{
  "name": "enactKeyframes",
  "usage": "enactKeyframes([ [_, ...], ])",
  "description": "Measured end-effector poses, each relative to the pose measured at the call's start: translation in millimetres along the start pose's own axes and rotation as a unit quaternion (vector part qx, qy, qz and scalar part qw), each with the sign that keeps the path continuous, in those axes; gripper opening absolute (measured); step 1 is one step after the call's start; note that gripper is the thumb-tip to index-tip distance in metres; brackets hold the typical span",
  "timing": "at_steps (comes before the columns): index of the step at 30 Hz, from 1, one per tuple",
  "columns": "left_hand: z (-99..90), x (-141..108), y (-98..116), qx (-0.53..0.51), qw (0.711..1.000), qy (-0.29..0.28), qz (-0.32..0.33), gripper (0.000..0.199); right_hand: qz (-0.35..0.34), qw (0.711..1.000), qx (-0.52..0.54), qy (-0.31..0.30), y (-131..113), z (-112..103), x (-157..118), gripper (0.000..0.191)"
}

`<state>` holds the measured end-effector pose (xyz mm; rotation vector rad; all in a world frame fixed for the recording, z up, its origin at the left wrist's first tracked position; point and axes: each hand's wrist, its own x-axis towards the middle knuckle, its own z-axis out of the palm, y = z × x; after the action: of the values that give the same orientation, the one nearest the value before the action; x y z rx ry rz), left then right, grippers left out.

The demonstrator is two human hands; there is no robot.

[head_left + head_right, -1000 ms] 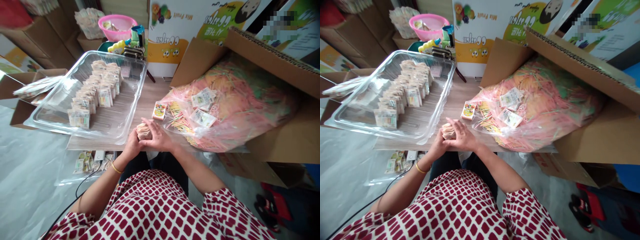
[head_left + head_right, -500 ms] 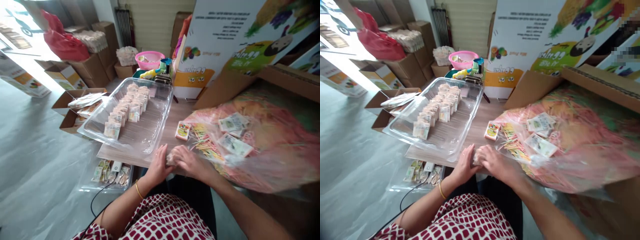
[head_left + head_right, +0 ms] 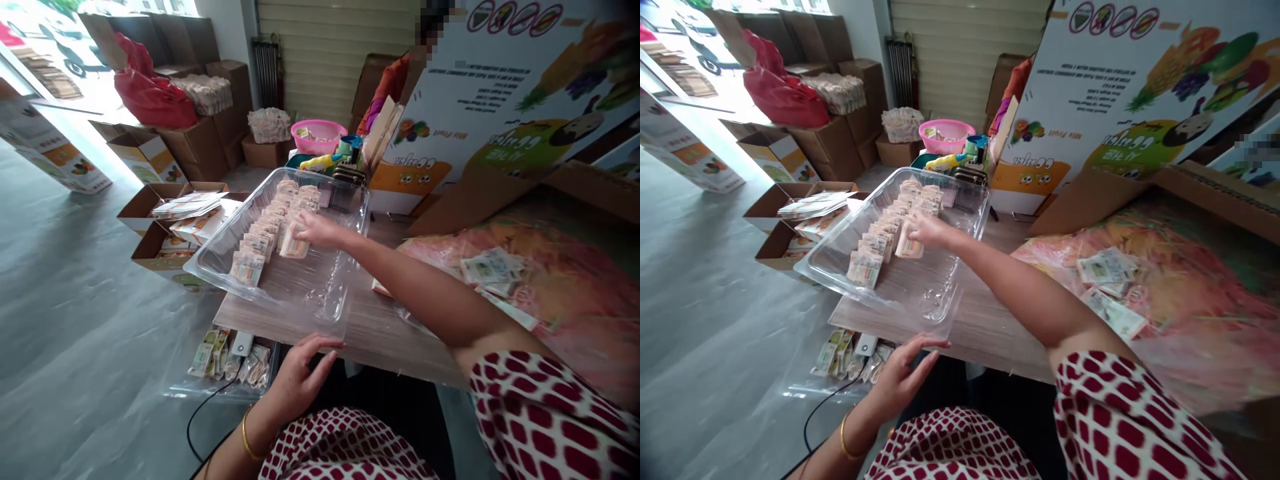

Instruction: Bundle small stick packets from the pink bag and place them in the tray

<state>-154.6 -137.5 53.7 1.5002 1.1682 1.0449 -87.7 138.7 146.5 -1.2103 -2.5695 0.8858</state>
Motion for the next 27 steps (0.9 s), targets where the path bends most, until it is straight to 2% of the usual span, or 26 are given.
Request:
enactKeyframes([
  [2, -1.3, -5, -4, -0.020, 1.000, 0.012, -0.004, 0.026, 0.006, 0.999, -0.044, -0.031, 4, 29, 32, 0.046],
  [5, -1.8, -10, -12, -0.041, 0.999, 0.014, -0.016, 0.026, 0.009, 0.992, -0.115, -0.042, 7, 56, 55, 0.051],
  [8, -2.6, -11, -19, -0.049, 0.998, 0.004, -0.027, 0.026, 0.006, 0.986, -0.164, -0.021, 7, 72, 61, 0.052],
  [12, -5.7, -5, -24, -0.047, 0.998, -0.009, -0.027, 0.026, 0.018, 0.966, -0.255, 0.039, 11, 90, 59, 0.065],
  [15, -7.8, 1, -27, -0.048, 0.999, -0.014, -0.019, 0.025, -0.018, 0.963, -0.268, 0.009, 14, 89, 57, 0.069],
  [17, -8.0, 3, -30, -0.049, 0.999, -0.011, -0.016, 0.025, -0.028, 0.970, -0.240, 0.009, 13, 77, 57, 0.069],
  [19, -6.5, 3, -33, -0.049, 0.999, -0.009, -0.017, 0.025, 0.020, 0.973, -0.222, 0.053, 10, 59, 55, 0.063],
  [20, -5.1, 2, -35, -0.048, 0.999, -0.009, -0.019, 0.025, 0.054, 0.973, -0.221, 0.049, 7, 50, 53, 0.057],
  [21, -3.0, 1, -36, -0.048, 0.999, -0.008, -0.022, 0.025, 0.083, 0.972, -0.221, 0.014, 4, 43, 50, 0.051],
  [22, -0.5, 0, -38, -0.047, 0.999, -0.006, -0.023, 0.025, 0.097, 0.969, -0.221, -0.046, 1, 38, 46, 0.044],
  [24, 5.9, -3, -41, -0.045, 0.999, 0.001, -0.027, 0.026, 0.081, 0.955, -0.204, -0.199, -6, 39, 38, 0.027],
  [25, 9.5, -4, -42, -0.043, 0.999, 0.003, -0.030, 0.026, 0.061, 0.946, -0.190, -0.254, -10, 44, 34, 0.019],
  [27, 16.6, -4, -42, -0.036, 0.999, 0.002, -0.033, 0.025, 0.028, 0.945, -0.175, -0.276, -20, 59, 29, 0.010],
])
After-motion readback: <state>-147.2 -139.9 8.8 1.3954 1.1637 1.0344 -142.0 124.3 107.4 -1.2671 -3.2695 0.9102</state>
